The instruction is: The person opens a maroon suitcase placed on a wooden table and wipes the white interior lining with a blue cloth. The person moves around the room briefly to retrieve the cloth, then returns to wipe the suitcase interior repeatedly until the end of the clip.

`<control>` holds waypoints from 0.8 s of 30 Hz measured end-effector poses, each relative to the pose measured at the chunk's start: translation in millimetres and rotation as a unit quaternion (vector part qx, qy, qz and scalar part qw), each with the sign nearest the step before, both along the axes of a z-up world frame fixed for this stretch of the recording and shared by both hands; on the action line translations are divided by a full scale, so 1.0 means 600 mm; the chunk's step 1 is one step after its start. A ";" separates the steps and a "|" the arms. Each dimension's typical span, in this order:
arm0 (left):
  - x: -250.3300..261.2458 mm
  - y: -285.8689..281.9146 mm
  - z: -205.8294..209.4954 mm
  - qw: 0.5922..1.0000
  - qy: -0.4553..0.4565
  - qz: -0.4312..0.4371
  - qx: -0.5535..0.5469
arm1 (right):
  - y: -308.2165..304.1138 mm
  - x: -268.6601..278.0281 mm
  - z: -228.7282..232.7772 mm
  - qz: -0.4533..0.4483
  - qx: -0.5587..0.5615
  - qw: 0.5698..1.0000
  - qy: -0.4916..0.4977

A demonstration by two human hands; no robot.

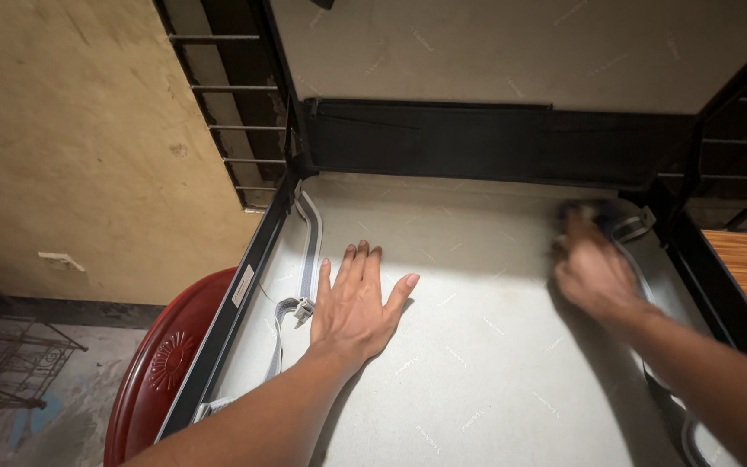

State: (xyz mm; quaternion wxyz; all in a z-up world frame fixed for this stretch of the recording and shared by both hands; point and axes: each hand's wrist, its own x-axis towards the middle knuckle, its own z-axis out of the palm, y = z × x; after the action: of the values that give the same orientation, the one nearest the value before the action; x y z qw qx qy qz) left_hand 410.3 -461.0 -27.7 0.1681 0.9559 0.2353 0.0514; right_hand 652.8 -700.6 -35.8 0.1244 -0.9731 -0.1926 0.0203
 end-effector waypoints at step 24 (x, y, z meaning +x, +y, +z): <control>-0.002 -0.006 0.012 0.998 0.043 0.043 -0.005 | 0.169 -0.224 0.019 0.360 0.092 0.928 -0.008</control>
State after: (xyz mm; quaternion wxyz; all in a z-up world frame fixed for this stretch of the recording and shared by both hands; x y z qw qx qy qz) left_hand 409.0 -464.4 -20.3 0.1605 0.9454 0.2831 0.0163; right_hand 518.2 -599.1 -24.3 0.1966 -0.8227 -0.5321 0.0383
